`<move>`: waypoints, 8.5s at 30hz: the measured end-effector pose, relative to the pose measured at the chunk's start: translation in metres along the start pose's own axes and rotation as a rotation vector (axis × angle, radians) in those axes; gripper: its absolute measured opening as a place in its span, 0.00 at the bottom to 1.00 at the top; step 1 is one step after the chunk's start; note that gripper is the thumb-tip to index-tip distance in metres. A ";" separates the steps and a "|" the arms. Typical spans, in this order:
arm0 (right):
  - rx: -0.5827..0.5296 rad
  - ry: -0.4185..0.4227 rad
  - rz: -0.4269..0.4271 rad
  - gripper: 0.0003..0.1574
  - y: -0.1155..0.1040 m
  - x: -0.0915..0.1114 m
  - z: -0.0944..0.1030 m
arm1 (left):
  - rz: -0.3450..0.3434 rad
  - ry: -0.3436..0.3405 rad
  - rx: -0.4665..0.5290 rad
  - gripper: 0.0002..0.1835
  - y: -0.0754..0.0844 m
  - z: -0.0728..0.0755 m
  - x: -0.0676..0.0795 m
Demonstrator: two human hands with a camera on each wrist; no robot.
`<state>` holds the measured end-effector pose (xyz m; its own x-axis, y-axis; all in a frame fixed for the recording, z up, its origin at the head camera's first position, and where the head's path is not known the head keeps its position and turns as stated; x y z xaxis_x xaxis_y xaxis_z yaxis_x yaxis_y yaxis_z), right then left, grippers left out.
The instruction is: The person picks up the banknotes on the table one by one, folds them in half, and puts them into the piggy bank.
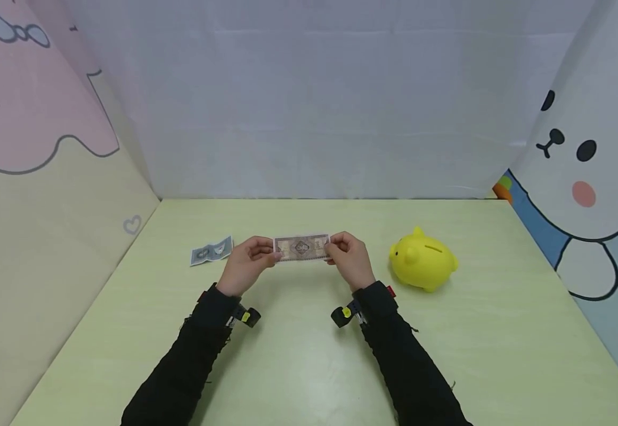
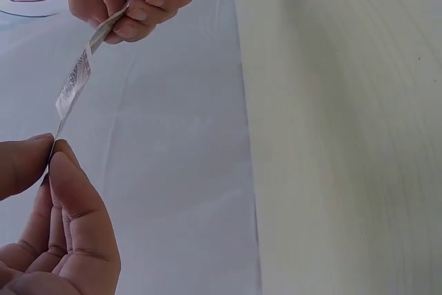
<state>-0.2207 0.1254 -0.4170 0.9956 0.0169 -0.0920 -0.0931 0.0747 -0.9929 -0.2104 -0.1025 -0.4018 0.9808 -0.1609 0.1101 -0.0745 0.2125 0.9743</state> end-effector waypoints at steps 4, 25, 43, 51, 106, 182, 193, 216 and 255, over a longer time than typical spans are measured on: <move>0.005 0.010 0.008 0.10 -0.004 0.003 0.008 | -0.029 0.005 0.000 0.17 0.004 -0.006 0.001; -0.072 -0.082 0.063 0.09 -0.028 0.008 0.025 | -0.103 0.012 0.025 0.15 0.022 -0.015 0.005; 0.033 -0.109 0.191 0.13 -0.043 0.017 0.026 | -0.143 -0.058 0.070 0.15 0.032 -0.010 0.009; 0.047 -0.087 0.196 0.14 -0.045 0.020 0.024 | -0.145 -0.094 0.072 0.16 0.036 -0.007 0.013; 0.271 -0.077 0.276 0.08 -0.048 0.025 -0.009 | -0.160 -0.284 0.050 0.30 0.043 -0.034 0.024; 0.161 -0.101 0.228 0.13 -0.043 0.024 -0.008 | -0.185 -0.178 0.037 0.20 0.041 -0.035 0.024; 0.012 -0.118 0.233 0.15 -0.048 0.025 -0.002 | -0.157 -0.106 0.103 0.18 0.042 -0.034 0.022; -0.002 -0.099 0.226 0.17 -0.052 0.027 -0.001 | -0.145 -0.094 0.124 0.16 0.042 -0.035 0.022; 0.066 -0.138 0.271 0.14 -0.053 0.027 0.001 | -0.131 -0.058 0.144 0.14 0.041 -0.033 0.021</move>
<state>-0.1887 0.1229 -0.3673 0.9241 0.1803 -0.3370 -0.3599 0.1138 -0.9260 -0.1866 -0.0652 -0.3661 0.9721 -0.2344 -0.0128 0.0244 0.0468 0.9986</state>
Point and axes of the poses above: each hand's wrist, its own x-axis away from the middle knuckle, its own z-axis out of the back of the hand, y = z × x, the point moved 2 cm from there along -x, towards the middle knuckle, and after that the axes turned 7 degrees about z, right-handed, at the moved point
